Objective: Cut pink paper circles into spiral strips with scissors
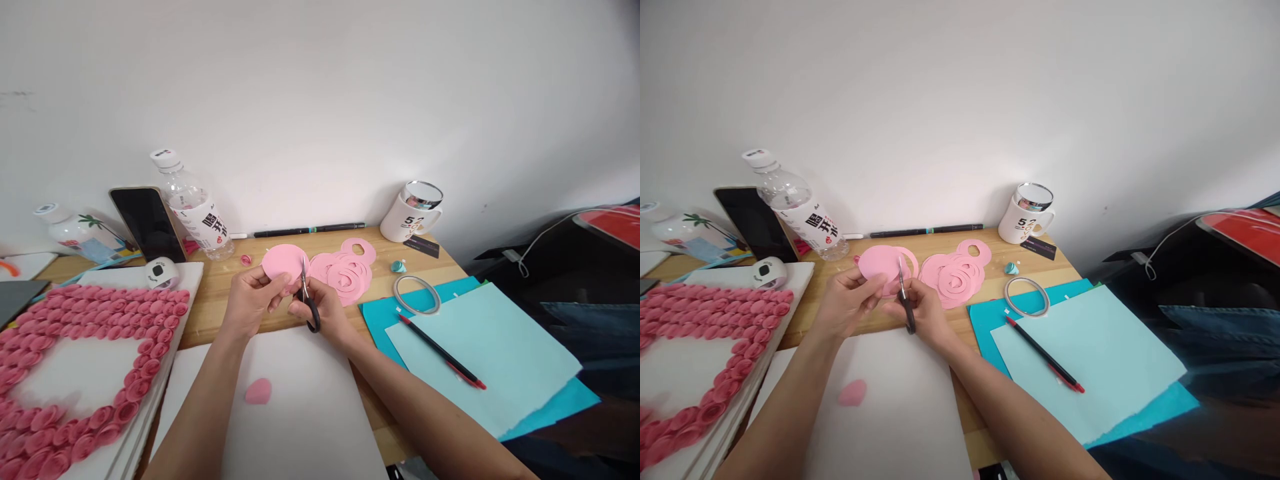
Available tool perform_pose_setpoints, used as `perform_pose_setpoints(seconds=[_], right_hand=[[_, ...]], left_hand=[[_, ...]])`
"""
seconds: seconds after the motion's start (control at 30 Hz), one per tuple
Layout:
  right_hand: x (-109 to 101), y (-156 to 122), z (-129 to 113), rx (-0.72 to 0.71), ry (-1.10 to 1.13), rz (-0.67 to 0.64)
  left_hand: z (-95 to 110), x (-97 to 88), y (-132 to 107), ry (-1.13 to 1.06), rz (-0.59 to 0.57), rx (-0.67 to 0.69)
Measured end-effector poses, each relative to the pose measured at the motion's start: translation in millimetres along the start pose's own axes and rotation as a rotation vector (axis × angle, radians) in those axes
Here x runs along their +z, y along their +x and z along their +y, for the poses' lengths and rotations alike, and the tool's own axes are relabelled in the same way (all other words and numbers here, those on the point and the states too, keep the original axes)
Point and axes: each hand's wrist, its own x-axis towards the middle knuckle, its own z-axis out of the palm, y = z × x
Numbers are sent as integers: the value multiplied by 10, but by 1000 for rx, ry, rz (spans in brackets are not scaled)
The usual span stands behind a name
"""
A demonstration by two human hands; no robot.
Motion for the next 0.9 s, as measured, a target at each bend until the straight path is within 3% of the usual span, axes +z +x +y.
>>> perform_pose_setpoints(seconds=[0.5, 0.63, 0.9], right_hand=[[36, -8, -36, 68, 27, 15], [63, -17, -46, 86, 32, 23], [62, -19, 10, 117, 40, -20]], left_hand=[[4, -26, 28, -53, 33, 16], [-6, 4, 24, -83, 69, 26], [-52, 87, -4, -56, 33, 11]])
